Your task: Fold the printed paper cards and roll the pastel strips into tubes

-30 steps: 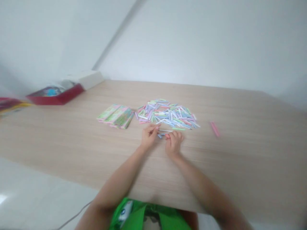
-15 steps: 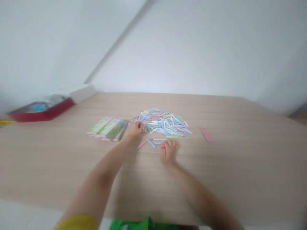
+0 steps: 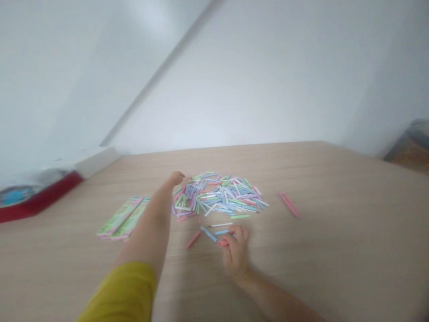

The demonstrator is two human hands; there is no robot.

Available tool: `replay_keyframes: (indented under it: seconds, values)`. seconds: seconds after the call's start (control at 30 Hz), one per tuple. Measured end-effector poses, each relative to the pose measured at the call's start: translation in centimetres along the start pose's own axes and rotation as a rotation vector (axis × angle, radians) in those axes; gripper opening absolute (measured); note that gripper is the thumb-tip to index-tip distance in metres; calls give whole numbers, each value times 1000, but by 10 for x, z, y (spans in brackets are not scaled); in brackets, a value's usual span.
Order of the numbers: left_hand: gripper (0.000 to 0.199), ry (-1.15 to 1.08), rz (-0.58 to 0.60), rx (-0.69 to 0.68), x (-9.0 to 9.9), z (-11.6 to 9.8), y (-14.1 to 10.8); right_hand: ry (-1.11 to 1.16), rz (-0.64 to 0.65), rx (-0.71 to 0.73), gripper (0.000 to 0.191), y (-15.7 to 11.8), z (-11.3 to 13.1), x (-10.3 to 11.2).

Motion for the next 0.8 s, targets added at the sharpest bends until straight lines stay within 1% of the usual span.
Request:
replay_keyframes:
  seconds: [0.1, 0.17, 0.27, 0.33, 0.47, 0.57, 0.67, 0.8]
  values:
    - [37, 30, 104, 52, -13, 9, 15, -1, 13, -22, 25, -1, -2, -1]
    - [38, 44, 135, 81, -25, 14, 23, -1, 24, -38, 26, -1, -4, -1]
    - [41, 61, 138, 93, -41, 18, 35, 10, 34, -46, 25, -1, -5, -2]
    - [45, 65, 124, 75, -52, 20, 40, 14, 36, -42, 24, 0, -5, -2]
    - [37, 38, 96, 42, -69, 28, 41, -7, 48, -54, 23, 1, -5, -3]
    - [38, 9, 67, 35, -75, 36, 34, -10, 59, -56, 23, 1, -5, -2]
    - [38, 4, 40, 51, -75, 40, 24, -11, 79, -59, 24, 2, -5, -2]
    - [29, 16, 17, 112, -70, 35, 9, -29, 90, -34, 25, 3, -5, -1]
Point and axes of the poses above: each hand's wrist, its own y-axis towards the middle knuckle, its own x-axis out of the back of the hand, z = x × y, the point moved 2 cm from there along y, towards the middle knuckle, and after that the axes turned 6 degrees about -y, right-handed, at the moved point
